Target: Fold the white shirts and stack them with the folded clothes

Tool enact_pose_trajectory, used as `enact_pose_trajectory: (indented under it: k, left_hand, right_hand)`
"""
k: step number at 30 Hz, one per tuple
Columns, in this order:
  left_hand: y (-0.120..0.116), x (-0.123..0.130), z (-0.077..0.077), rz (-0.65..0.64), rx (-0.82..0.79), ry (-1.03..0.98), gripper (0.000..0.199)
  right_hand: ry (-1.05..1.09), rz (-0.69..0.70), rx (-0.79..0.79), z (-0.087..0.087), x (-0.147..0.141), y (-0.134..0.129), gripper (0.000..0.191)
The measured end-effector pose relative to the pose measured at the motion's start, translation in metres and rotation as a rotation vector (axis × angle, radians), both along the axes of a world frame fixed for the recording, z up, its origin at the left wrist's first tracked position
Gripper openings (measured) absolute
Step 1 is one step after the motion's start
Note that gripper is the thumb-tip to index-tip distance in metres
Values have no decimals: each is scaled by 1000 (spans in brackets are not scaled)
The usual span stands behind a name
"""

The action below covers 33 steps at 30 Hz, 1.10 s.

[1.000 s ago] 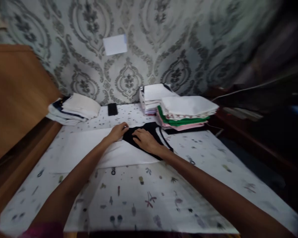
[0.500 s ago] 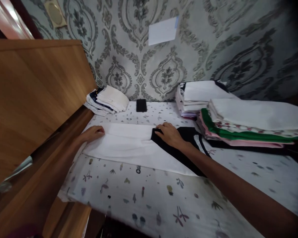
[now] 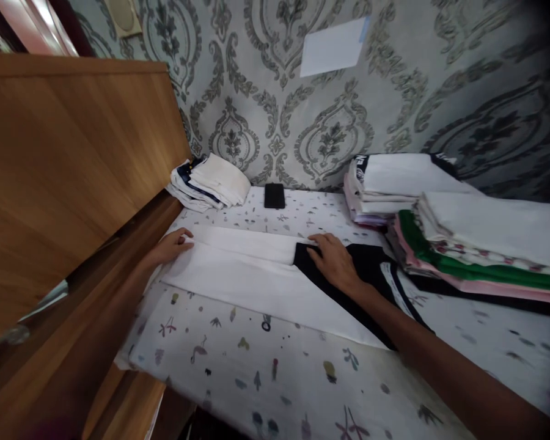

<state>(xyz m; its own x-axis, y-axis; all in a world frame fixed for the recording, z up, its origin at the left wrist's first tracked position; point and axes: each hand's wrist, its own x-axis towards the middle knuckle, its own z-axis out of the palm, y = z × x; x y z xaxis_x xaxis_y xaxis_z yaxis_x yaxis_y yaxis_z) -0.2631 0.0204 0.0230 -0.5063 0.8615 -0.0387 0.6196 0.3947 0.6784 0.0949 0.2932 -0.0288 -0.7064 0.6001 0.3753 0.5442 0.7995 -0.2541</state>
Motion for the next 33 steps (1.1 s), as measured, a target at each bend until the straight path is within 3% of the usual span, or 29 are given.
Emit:
enact_pose_trajectory:
  k: [3, 5, 9, 13, 27, 30, 33]
  left_hand:
    - [-18, 15, -3, 121, -8, -111, 46]
    - [-31, 27, -6, 177, -3, -111, 44]
    - [-48, 55, -10, 270, -59, 167, 36]
    - [-54, 72, -8, 326, -193, 399, 35]
    - [-49, 85, 4, 298, -486, 645, 35]
    - [-25, 105, 4, 212, -391, 788, 40]
    - [12, 131, -8, -56, -165, 701, 50]
  right_hand:
    - [-42, 31, 71, 7, 3, -14, 33]
    - [-68, 122, 101, 7, 4, -25, 36]
    - [-160, 289, 38, -3, 3, -42, 51]
    - [-209, 276, 10, -13, 2, -45, 57]
    - [-229, 265, 8, -12, 2, -48, 57]
    - [-251, 253, 14, -12, 1, -49, 58]
    - [-265, 256, 26, -12, 0, -48, 59]
